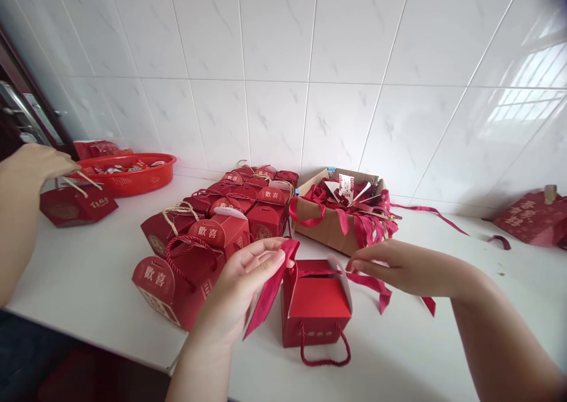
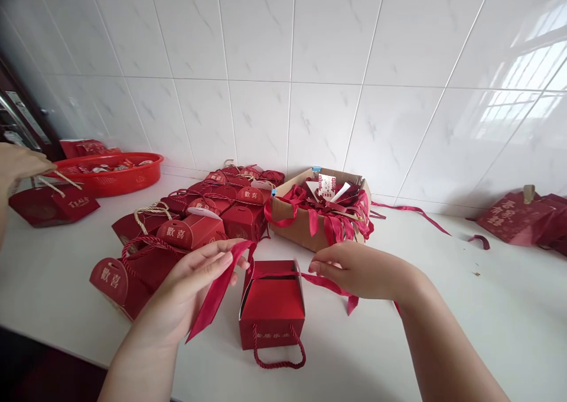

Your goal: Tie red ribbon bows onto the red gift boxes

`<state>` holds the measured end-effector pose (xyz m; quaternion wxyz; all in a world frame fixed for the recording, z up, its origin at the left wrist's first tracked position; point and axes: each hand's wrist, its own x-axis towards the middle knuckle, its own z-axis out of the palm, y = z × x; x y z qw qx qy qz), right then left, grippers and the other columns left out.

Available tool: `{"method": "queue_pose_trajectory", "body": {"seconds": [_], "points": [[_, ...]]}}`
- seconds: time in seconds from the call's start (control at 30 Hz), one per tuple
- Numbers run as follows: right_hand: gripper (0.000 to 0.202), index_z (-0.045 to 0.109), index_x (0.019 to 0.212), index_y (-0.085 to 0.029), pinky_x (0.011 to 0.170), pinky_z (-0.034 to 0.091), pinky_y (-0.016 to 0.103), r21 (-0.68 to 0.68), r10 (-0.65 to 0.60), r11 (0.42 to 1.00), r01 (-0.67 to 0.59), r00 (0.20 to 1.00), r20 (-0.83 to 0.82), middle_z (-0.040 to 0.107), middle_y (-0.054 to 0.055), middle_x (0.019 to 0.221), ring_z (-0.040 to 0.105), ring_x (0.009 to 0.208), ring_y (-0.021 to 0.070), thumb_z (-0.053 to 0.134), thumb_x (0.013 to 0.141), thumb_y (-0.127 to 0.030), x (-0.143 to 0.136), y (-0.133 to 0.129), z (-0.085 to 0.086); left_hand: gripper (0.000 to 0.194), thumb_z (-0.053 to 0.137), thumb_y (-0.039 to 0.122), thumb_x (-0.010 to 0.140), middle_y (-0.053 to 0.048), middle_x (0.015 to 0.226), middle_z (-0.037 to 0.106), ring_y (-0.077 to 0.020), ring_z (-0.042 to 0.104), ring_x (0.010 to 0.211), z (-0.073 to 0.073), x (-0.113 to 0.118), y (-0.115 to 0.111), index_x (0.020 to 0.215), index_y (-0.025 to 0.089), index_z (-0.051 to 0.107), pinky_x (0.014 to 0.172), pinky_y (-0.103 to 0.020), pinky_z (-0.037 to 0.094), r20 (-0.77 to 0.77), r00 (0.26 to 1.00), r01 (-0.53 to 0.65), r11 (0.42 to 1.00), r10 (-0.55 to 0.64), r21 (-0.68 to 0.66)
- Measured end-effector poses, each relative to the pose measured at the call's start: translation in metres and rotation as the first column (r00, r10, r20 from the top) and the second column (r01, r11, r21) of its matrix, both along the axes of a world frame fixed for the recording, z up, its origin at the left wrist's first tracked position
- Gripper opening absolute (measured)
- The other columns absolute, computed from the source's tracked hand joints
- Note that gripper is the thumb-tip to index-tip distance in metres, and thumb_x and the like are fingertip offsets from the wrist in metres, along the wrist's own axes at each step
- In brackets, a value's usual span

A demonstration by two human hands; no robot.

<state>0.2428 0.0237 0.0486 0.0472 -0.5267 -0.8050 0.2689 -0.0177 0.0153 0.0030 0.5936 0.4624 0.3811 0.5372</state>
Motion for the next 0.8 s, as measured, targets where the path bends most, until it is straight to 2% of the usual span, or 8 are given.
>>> {"method": "queue_pose_trajectory", "body": {"seconds": [0.1, 0.3, 0.4, 0.53, 0.67, 0.8], "points": [[0.039, 0.063, 0.079, -0.023, 0.055, 0.041, 0.029, 0.015, 0.029, 0.999, -0.028, 0.998, -0.049, 0.06, 0.002, 0.069, 0.055, 0.063, 0.0178, 0.036, 0.09, -0.048, -0.006, 0.003, -0.002, 0.025, 0.072, 0.032, 0.074, -0.004, 0.083, 0.07, -0.0158, 0.064, 0.079, -0.001, 0.001, 0.004, 0.095, 0.019, 0.07, 0.065, -0.022, 0.047, 0.053, 0.999, 0.007, 0.999, -0.005, -0.041], [0.023, 0.061, 0.088, -0.023, 0.067, 0.047, 0.028, -0.051, 0.152, 0.986, -0.157, 0.984, -0.092, 0.067, 0.003, 0.09, 0.061, 0.078, 0.0186, 0.043, 0.088, -0.037, -0.013, 0.011, -0.006, 0.01, 0.072, 0.026, 0.076, 0.002, 0.08, 0.069, -0.0087, 0.06, 0.071, -0.007, 0.001, 0.012, 0.082, 0.019, 0.069, 0.069, -0.017, 0.046, 0.186, 0.982, -0.022, 0.999, 0.029, -0.038], [0.018, 0.06, 0.084, -0.021, 0.069, 0.048, 0.027, -0.019, 0.163, 0.986, -0.165, 0.981, -0.108, 0.067, 0.003, 0.09, 0.062, 0.081, 0.0184, 0.05, 0.085, -0.036, -0.013, 0.012, -0.008, 0.006, 0.068, 0.025, 0.078, 0.0, 0.082, 0.069, -0.0123, 0.062, 0.076, -0.007, 0.002, 0.013, 0.08, 0.019, 0.068, 0.071, -0.021, 0.047, 0.246, 0.969, -0.005, 0.999, 0.014, -0.033], [0.013, 0.059, 0.078, -0.022, 0.067, 0.049, 0.026, -0.029, 0.112, 0.993, -0.117, 0.985, -0.13, 0.067, 0.003, 0.089, 0.063, 0.081, 0.0188, 0.057, 0.08, -0.034, -0.012, 0.009, -0.005, 0.012, 0.063, 0.028, 0.081, -0.006, 0.09, 0.068, -0.0193, 0.063, 0.083, -0.002, 0.002, 0.011, 0.082, 0.017, 0.069, 0.073, -0.029, 0.049, 0.3, 0.954, 0.045, 0.997, -0.025, -0.061], [0.012, 0.056, 0.072, -0.021, 0.063, 0.047, 0.026, -0.036, 0.083, 0.995, -0.089, 0.987, -0.138, 0.066, 0.001, 0.084, 0.062, 0.077, 0.0178, 0.062, 0.076, -0.031, -0.009, 0.009, -0.002, 0.01, 0.063, 0.027, 0.079, -0.003, 0.086, 0.063, -0.0168, 0.059, 0.078, 0.001, -0.001, 0.008, 0.079, 0.018, 0.067, 0.069, -0.028, 0.047, 0.278, 0.961, 0.001, 0.999, 0.013, -0.05], [0.018, 0.055, 0.071, -0.021, 0.055, 0.042, 0.024, -0.058, 0.061, 0.996, -0.068, 0.991, -0.116, 0.063, -0.001, 0.075, 0.06, 0.068, 0.0157, 0.066, 0.073, -0.035, -0.007, 0.012, -0.004, 0.017, 0.06, 0.029, 0.081, 0.001, 0.066, 0.054, -0.0112, 0.047, 0.064, -0.001, -0.005, 0.009, 0.069, 0.017, 0.06, 0.063, -0.022, 0.041, 0.122, 0.993, -0.011, 0.999, 0.007, 0.031]]}}
